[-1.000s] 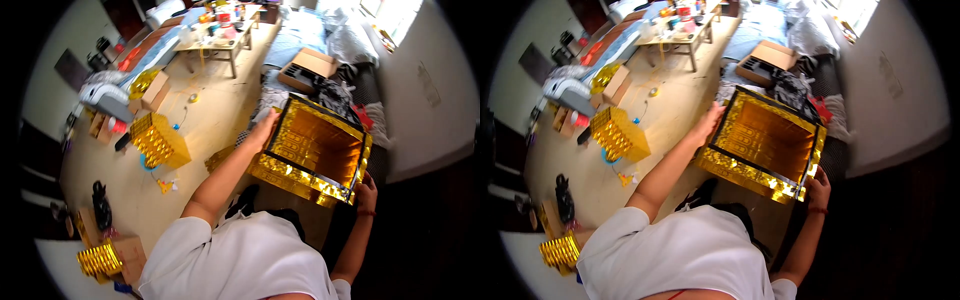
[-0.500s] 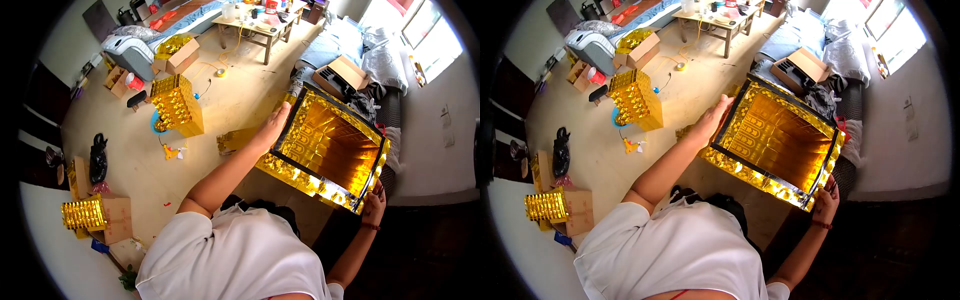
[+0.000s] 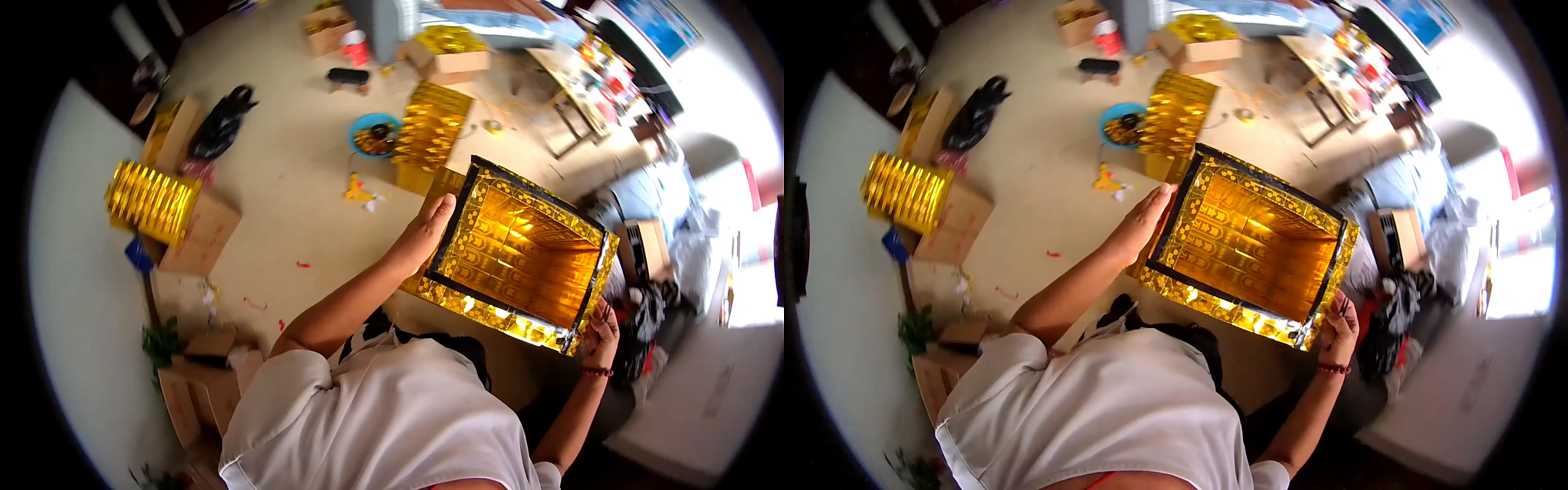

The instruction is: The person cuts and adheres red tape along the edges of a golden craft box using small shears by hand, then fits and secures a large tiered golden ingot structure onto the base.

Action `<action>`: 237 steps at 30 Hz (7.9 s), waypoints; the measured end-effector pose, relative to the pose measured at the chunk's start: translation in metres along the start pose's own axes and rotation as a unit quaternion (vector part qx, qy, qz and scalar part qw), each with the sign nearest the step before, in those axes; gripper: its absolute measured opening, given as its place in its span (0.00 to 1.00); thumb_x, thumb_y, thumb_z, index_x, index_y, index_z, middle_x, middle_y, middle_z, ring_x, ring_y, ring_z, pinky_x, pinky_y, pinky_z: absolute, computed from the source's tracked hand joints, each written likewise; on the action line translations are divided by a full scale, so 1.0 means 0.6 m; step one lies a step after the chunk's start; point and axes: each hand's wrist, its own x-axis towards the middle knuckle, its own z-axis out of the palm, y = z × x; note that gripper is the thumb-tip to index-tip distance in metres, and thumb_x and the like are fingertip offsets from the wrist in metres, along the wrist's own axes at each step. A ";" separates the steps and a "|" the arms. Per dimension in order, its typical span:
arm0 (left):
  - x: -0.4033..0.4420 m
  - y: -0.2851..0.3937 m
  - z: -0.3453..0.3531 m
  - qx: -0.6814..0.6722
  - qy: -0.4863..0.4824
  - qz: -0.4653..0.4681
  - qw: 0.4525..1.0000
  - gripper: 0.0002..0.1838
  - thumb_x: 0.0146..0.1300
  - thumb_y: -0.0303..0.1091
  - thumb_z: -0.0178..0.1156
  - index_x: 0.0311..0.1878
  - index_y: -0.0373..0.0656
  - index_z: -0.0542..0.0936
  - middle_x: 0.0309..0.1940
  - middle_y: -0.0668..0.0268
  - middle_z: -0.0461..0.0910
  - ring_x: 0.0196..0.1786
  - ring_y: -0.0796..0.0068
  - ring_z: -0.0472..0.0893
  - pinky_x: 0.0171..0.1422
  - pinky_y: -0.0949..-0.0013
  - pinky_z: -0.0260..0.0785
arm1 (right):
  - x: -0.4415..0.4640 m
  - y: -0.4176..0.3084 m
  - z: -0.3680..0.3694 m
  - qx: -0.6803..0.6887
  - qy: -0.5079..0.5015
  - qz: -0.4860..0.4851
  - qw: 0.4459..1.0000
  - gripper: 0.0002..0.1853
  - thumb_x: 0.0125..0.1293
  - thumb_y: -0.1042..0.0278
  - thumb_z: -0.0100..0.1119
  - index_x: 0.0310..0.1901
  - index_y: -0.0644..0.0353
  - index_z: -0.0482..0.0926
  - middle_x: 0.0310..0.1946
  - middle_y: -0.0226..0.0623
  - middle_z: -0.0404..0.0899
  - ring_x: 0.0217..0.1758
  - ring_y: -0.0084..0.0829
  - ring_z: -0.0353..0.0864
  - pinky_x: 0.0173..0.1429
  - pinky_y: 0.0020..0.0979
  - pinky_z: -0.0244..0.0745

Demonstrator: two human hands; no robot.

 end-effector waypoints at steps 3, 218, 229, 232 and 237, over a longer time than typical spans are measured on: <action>-0.047 0.015 -0.121 -0.038 0.089 -0.002 0.995 0.41 0.66 0.65 0.36 0.65 0.33 0.62 0.63 0.50 0.64 0.67 0.60 0.62 0.70 0.65 0.50 | 0.060 0.032 0.117 -0.030 -0.086 0.046 0.995 0.19 0.53 0.79 0.51 0.49 0.64 0.75 0.29 0.24 0.75 0.15 0.13 0.61 0.17 0.15 0.52; -0.645 -1.350 -1.321 -0.197 0.607 -0.424 0.642 0.12 0.60 0.29 0.50 0.45 0.42 0.78 0.41 0.51 0.79 0.48 0.51 0.77 0.52 0.59 0.69 | -0.017 1.497 1.443 -0.497 -0.148 0.227 0.824 0.12 0.62 0.64 0.49 0.41 0.59 0.78 0.41 0.38 0.80 0.44 0.38 0.79 0.50 0.40 0.75; -0.638 -1.376 -1.305 -0.281 0.671 -0.325 0.604 0.11 0.59 0.28 0.50 0.41 0.40 0.79 0.37 0.52 0.80 0.44 0.58 0.79 0.49 0.64 0.70 | 0.015 1.506 1.436 -0.502 -0.144 0.223 0.823 0.15 0.63 0.65 0.47 0.44 0.64 0.77 0.43 0.42 0.80 0.44 0.40 0.80 0.48 0.40 0.78; -0.642 -1.377 -1.315 -0.346 0.626 -0.349 0.606 0.11 0.60 0.29 0.49 0.41 0.39 0.79 0.39 0.52 0.80 0.46 0.56 0.78 0.51 0.62 0.69 | 0.014 1.506 1.439 -0.505 -0.167 0.229 0.815 0.15 0.62 0.65 0.48 0.44 0.64 0.77 0.44 0.42 0.80 0.44 0.41 0.80 0.48 0.40 0.77; -0.649 -1.388 -1.318 -0.194 0.608 -0.380 0.670 0.12 0.60 0.31 0.49 0.45 0.40 0.78 0.42 0.52 0.78 0.48 0.54 0.77 0.53 0.61 0.68 | -0.022 1.506 1.462 -0.542 -0.107 0.214 0.806 0.15 0.62 0.64 0.50 0.44 0.64 0.77 0.43 0.42 0.80 0.42 0.40 0.81 0.47 0.40 0.78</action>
